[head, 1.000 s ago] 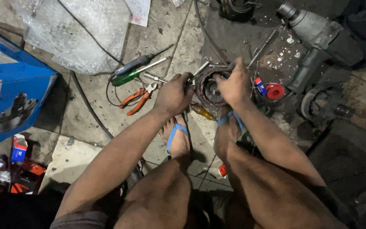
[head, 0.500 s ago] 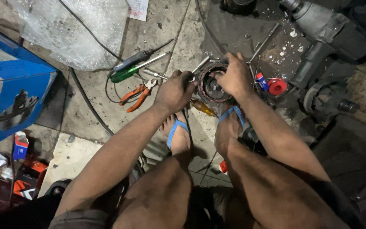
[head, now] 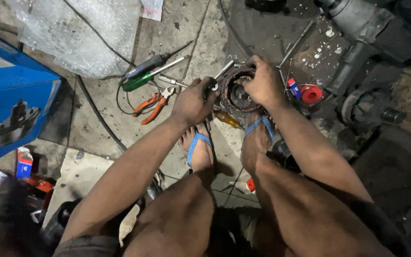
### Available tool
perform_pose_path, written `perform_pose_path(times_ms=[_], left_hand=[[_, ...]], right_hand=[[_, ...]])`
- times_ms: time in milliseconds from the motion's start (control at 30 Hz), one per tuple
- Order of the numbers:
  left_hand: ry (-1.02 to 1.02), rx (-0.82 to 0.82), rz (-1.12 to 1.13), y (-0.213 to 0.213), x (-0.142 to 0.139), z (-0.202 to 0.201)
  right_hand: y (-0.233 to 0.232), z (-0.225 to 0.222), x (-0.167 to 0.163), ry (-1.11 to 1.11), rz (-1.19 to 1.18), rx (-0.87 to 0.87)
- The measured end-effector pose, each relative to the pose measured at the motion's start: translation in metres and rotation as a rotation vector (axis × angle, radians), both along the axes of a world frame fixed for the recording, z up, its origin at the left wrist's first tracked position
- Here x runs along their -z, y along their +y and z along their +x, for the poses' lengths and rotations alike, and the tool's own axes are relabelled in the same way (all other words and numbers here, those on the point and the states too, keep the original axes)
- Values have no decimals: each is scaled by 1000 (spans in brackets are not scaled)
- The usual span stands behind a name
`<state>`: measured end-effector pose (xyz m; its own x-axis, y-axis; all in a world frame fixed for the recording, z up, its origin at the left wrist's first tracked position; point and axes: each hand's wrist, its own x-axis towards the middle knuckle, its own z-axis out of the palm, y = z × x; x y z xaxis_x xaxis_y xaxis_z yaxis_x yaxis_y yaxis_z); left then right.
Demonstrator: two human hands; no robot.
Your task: The person sits on the floor and uses a soldering iron and pliers to work on the internal windings of a disassembled electric motor stator. They repeatedly heat and adjust the copper coils and connections within the stator assembly.
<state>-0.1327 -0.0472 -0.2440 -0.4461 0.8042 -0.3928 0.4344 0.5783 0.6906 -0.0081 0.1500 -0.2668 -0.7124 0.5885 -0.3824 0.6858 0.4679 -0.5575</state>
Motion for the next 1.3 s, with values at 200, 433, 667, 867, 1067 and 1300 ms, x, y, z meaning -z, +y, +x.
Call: perform_pose_path(times_ms=[200,433,667,867,1067,1300], left_hand=[[-21,21,-54,1,0,-1],[-6,32,-45,2,0,-1],[12,43,-20,-1,8,1],[60,72,-35,-2,15,0],[58,70,-28,-1,14,1],[80,88,-77,5,13,1]], right_hand=[[1,-2,-4,61,71,-51],[2,-2,-3,7,-42,-9],[3,-1,-3,15,-35,2],[4,-2,-8,20,-72,-69],[1,-8,-12,-88,-29,-77],[5,-8,-9,-50,36,-80]])
